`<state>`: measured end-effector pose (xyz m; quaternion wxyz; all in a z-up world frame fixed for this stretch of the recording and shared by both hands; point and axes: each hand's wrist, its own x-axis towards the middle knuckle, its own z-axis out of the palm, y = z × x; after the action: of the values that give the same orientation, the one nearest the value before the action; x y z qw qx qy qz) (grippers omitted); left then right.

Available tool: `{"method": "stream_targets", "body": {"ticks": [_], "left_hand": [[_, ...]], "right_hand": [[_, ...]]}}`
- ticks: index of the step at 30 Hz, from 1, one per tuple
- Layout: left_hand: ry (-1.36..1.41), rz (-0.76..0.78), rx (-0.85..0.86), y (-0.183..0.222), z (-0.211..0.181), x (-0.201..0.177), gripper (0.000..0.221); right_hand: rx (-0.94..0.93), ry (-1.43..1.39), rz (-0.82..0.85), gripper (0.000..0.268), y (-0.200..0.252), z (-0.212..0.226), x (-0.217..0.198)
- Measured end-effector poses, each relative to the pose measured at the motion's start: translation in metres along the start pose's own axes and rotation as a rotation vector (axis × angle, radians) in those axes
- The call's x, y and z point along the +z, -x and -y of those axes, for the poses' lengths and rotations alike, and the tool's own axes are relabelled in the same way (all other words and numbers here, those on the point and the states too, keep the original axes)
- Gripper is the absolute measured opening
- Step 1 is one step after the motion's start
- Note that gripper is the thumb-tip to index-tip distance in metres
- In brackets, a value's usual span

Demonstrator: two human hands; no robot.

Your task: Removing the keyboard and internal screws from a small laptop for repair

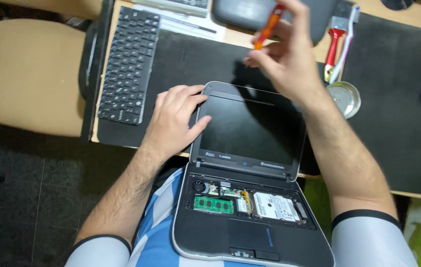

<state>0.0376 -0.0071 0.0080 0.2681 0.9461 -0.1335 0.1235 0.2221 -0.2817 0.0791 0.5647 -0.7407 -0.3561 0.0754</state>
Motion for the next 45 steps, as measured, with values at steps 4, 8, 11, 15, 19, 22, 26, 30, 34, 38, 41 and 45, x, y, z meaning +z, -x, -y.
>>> {"method": "stream_targets", "body": {"ticks": [4, 8, 11, 15, 19, 22, 26, 30, 34, 38, 41, 45], "left_hand": [[-0.007, -0.002, 0.019, -0.003, -0.003, -0.002, 0.052], [-0.062, 0.013, 0.013, -0.003, -0.005, 0.001, 0.054], [-0.095, 0.003, 0.023, -0.003, -0.006, 0.002, 0.052], [-0.145, 0.003, 0.036, 0.001, 0.002, 0.01, 0.047], [-0.149, 0.003, 0.037, 0.003, 0.003, 0.011, 0.047], [-0.137, 0.017, 0.028, 0.003, 0.004, 0.012, 0.048], [-0.154, 0.021, 0.026, 0.003, 0.004, 0.011, 0.048], [-0.158, 0.031, 0.019, 0.003, 0.003, 0.011, 0.048], [-0.15, 0.039, 0.017, 0.002, 0.002, 0.009, 0.047], [-0.15, 0.027, 0.015, 0.003, 0.002, 0.01, 0.047], [-0.157, 0.022, 0.015, 0.003, 0.003, 0.011, 0.047], [-0.163, 0.024, 0.014, 0.003, 0.004, 0.011, 0.047]], "right_hand": [[-0.037, 0.132, -0.204, 0.092, 0.057, 0.004, -0.047], [0.004, 0.203, -0.398, 0.081, 0.116, -0.021, -0.077], [0.062, 0.291, -0.519, 0.074, 0.143, -0.032, -0.075], [-0.022, 0.255, -0.519, 0.074, 0.171, -0.083, -0.08], [-0.038, 0.339, -0.509, 0.071, 0.168, -0.081, -0.075], [-0.034, 0.373, -0.489, 0.068, 0.167, -0.079, -0.073], [-0.019, 0.406, -0.488, 0.067, 0.167, -0.079, -0.073], [-0.01, 0.402, -0.493, 0.066, 0.167, -0.078, -0.073], [0.016, 0.407, -0.477, 0.066, 0.166, -0.073, -0.073], [0.03, 0.414, -0.477, 0.066, 0.166, -0.074, -0.073], [0.037, 0.416, -0.48, 0.066, 0.166, -0.073, -0.072], [0.04, 0.412, -0.482, 0.067, 0.166, -0.074, -0.071]]}}
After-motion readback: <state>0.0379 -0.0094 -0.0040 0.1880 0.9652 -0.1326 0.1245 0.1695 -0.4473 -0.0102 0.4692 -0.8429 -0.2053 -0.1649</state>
